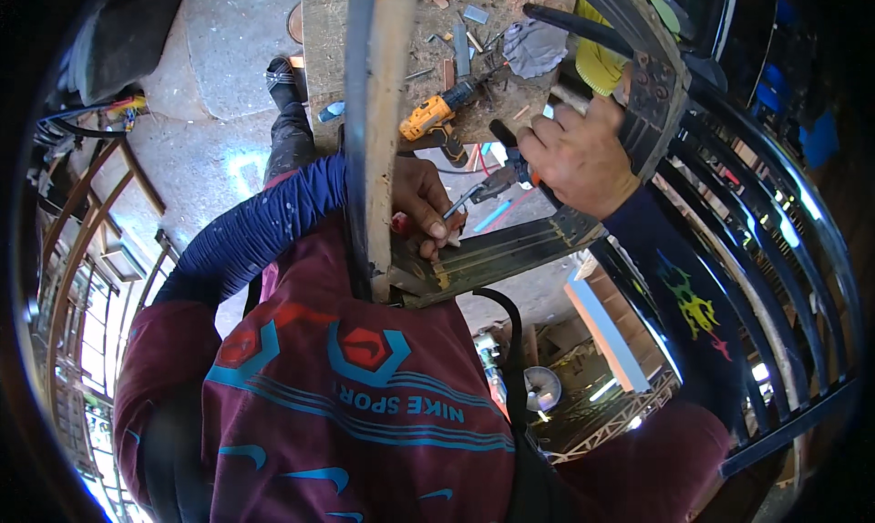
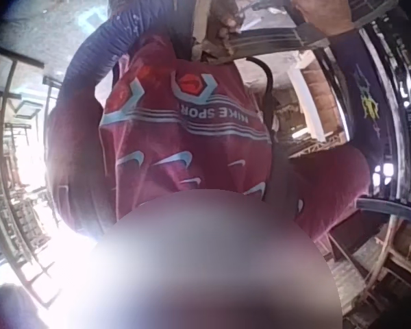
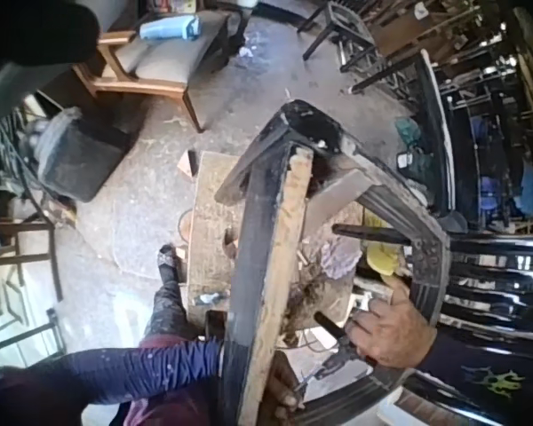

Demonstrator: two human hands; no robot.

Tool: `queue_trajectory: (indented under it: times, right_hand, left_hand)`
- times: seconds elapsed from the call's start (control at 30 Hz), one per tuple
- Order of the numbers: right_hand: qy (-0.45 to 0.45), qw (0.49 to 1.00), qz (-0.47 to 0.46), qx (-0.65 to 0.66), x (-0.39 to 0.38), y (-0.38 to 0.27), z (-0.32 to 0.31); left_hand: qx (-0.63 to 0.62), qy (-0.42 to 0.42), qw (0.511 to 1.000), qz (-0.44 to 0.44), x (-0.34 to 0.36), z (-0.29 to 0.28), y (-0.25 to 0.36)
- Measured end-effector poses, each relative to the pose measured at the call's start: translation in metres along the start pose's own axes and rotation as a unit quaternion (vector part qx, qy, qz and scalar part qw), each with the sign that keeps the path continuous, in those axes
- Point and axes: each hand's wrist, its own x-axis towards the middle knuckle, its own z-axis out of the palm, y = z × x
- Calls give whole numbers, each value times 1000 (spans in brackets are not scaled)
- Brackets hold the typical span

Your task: Repairing a wooden chair frame using various tools.

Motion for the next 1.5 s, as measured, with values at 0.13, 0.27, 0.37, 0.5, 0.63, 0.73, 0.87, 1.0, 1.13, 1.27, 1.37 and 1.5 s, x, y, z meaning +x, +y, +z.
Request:
queue_trajectory:
  times: [0.13,0.27,0.37,0.5,0.63,0.73,0.87,1.0,1.13,1.27,1.37,1.5]
  right_hand:
    - [185,982,41,5,-8,-12,47]
    - [257,962,92,19,-14,-21,73]
    - [128,977,106,131,-11,-20,51]
    - [-164,950,112,240,-34,-7,20]
    - [-410,786,193,421,-33,15,1]
    - [-506,694,225,461,-3,26,-11]
    - [-653,603,193,416,60,40,-37]
    - [-733,621,103,256,119,40,-54]
    - [-619,771,-43,147,99,46,-37]
    - [-714,663,96,202,141,23,-73]
    - [-571,706,178,379,78,47,-45]
    - [-379,617,338,601,40,24,-73]
  left_hand:
    - [62,-38,997,2,5,-3,9]
    - [-3,-91,996,-1,8,0,9]
    - [-46,-50,997,-33,-2,10,12]
    - [-49,-31,998,-27,-3,6,6]
    - [-40,-51,998,-20,2,5,7]
    - [49,-36,998,12,0,10,16]
    - [44,-29,998,44,3,7,4]
    - [-137,-28,986,87,17,-15,-45]
    - [-198,-94,953,210,36,-29,-74]
    - [-279,-112,938,175,45,-44,-90]
    - [-321,-118,931,128,50,-45,-90]
    - [-220,-53,970,85,13,-15,-41]
